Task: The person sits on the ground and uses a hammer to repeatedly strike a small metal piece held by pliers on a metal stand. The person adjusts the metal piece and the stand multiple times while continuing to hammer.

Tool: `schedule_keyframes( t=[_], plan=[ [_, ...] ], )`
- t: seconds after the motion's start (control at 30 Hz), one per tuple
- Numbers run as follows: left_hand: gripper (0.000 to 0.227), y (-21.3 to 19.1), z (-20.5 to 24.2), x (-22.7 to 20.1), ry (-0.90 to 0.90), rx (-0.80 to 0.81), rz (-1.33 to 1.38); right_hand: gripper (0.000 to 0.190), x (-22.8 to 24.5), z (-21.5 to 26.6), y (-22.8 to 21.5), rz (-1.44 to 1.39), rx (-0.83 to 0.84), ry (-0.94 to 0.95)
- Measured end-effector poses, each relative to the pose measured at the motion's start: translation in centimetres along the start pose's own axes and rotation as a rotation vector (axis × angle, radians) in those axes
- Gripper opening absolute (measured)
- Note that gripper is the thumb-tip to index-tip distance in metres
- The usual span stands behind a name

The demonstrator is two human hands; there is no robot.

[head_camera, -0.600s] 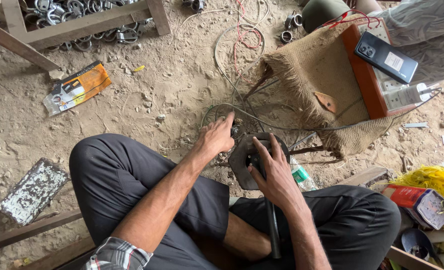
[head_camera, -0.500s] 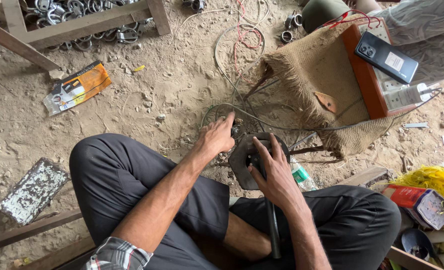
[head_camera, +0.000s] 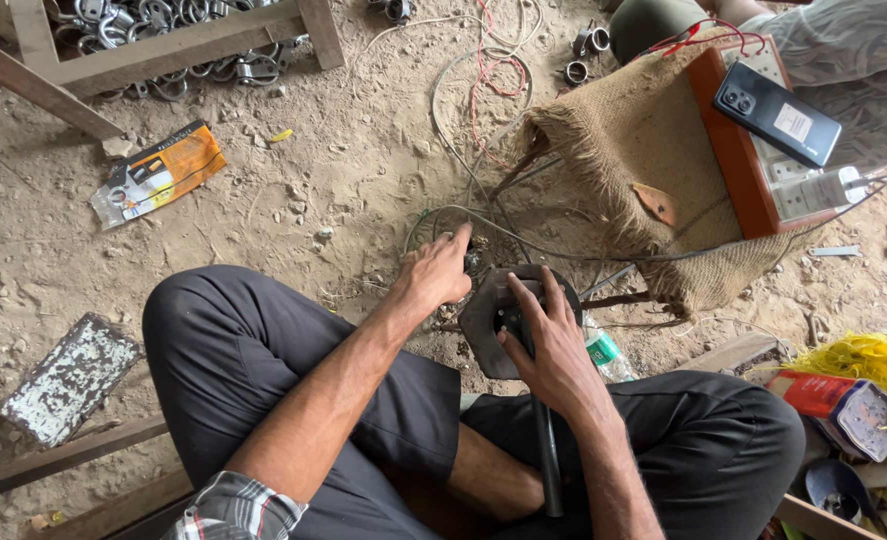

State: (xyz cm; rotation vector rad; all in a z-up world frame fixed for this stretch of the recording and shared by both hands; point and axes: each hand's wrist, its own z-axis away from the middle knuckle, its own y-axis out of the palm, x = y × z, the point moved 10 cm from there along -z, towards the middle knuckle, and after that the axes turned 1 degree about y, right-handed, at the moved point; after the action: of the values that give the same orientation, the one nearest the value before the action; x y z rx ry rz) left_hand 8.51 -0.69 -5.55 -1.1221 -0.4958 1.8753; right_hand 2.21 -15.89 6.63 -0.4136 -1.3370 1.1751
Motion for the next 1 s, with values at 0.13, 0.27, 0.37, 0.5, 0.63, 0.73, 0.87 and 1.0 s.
schedule_keyframes(
  t=[0.13, 0.27, 0.37, 0.5, 0.63, 0.73, 0.87, 1.0],
  plan=[
    [0.091, -0.1, 0.0, -0.1, 0.008, -0.016, 0.003, 0.074, -0.1, 0.0, 0.0, 0.003, 0.001, 0.0],
    [0.091, 0.1, -0.1, 0.1, -0.002, -0.011, 0.006, 0.074, -0.2, -0.1, 0.1, -0.004, 0.006, 0.003],
    [0.09, 0.3, -0.3, 0.3, -0.011, 0.002, 0.011, 0.074, -0.4, -0.1, 0.2, -0.003, 0.022, 0.022],
    [0.084, 0.1, -0.4, 0.3, 0.002, -0.03, 0.039, 0.073, -0.7, -0.1, 0.4, -0.002, 0.036, 0.038],
    [0.06, -0.4, -0.6, 0.4, 0.039, -0.085, 0.048, 0.078, -0.8, -0.2, 0.6, 0.007, 0.032, 0.025],
    [0.054, -1.1, -0.8, 0.3, 0.06, -0.15, 0.077, 0.086, -0.9, 0.0, 0.7, 0.0, 0.012, 0.0],
    [0.056, -2.1, -0.7, 0.1, 0.08, -0.221, 0.077, 0.09, -0.8, 0.3, 0.9, -0.01, -0.01, -0.034],
    [0.051, -3.4, -0.2, -0.6, 0.125, -0.299, 0.064, 0.102, -1.8, 0.1, 0.3, -0.099, -0.053, 0.021]
  ],
)
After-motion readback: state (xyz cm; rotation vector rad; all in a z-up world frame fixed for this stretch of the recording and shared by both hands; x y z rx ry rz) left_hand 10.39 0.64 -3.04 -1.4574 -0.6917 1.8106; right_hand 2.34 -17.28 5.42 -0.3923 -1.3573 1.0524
